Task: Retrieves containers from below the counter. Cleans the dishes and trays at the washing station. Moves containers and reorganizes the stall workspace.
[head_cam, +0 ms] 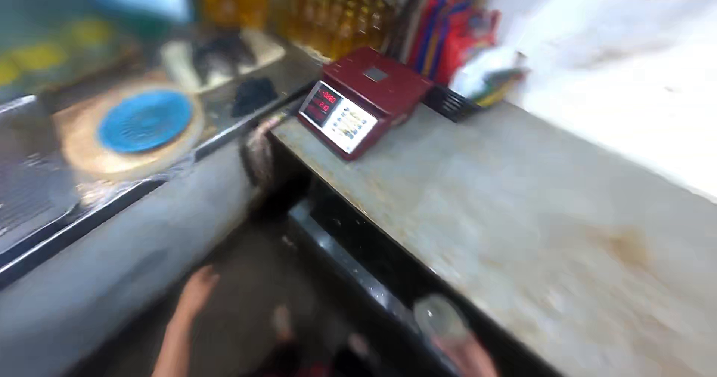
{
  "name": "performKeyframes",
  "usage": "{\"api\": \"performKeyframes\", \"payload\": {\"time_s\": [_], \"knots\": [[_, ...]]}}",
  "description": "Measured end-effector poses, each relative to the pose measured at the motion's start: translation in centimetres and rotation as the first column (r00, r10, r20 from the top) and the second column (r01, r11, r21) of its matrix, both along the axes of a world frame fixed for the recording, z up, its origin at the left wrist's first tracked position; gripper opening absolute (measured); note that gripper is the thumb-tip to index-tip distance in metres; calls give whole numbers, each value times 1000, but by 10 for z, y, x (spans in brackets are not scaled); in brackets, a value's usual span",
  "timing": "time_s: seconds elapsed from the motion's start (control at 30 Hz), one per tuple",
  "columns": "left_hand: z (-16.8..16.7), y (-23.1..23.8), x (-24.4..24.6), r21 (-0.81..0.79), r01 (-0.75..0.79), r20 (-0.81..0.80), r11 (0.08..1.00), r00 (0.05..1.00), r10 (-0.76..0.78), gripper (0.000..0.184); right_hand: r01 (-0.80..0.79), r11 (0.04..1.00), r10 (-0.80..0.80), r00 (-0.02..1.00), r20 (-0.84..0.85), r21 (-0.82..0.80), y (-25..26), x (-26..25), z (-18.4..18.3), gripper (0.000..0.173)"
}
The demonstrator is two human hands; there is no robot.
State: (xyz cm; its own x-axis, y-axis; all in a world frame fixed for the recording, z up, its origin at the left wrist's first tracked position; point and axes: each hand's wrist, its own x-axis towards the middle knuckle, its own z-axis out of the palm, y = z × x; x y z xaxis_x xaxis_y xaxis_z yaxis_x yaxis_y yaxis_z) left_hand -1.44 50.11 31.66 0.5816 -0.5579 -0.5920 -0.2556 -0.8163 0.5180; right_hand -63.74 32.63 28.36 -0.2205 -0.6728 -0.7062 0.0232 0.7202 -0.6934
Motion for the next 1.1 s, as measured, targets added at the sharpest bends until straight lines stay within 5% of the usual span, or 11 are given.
{"api": "performKeyframes", "payload": {"time_s": [0.23, 0.37, 0.43, 0.53, 0.6, 0.67, 0.73, 0.9, 1.03, 1.1], "knots": [[18, -10, 30, -127, 48, 33, 991, 998, -44, 47, 155, 986, -155, 988, -2, 55, -59, 129, -9, 54], [9, -3, 17, -38, 52, -12, 998, 999, -53, 48, -33, 999, 26, 962, -272, -22, -86, 162, -19, 61], [0, 4, 16, 5, 53, -16, 999, 998, -53, 48, -293, 956, 256, 806, -533, 15, -100, 170, -20, 72], [-20, 19, 22, 86, 61, -40, 994, 998, -58, 49, -608, 775, 495, 415, -764, 172, -105, 184, -9, 69], [-32, 30, 26, 148, 60, -75, 987, 996, -49, 51, -749, 602, 561, 150, -814, 277, -102, 187, -6, 57], [-43, 40, 29, 199, 45, -101, 979, 995, -25, 50, -830, 489, 498, 13, -867, 268, -98, 186, -11, 52], [-52, 51, 30, 247, 32, -119, 969, 993, -2, 50, -840, 498, 482, 63, -874, 214, -97, 188, -11, 51], [-57, 58, 26, 331, 3, -178, 944, 982, 59, 50, -575, 813, 469, 546, -694, 97, -108, 195, -17, 67], [-41, 59, 32, 316, -84, -187, 945, 971, 149, 50, -569, 759, 618, 474, -627, 318, -123, 212, -31, 82], [-36, 63, 41, 237, -190, -192, 953, 952, 238, 50, -662, 722, 645, 537, -544, 202, -133, 234, -25, 69]]}}
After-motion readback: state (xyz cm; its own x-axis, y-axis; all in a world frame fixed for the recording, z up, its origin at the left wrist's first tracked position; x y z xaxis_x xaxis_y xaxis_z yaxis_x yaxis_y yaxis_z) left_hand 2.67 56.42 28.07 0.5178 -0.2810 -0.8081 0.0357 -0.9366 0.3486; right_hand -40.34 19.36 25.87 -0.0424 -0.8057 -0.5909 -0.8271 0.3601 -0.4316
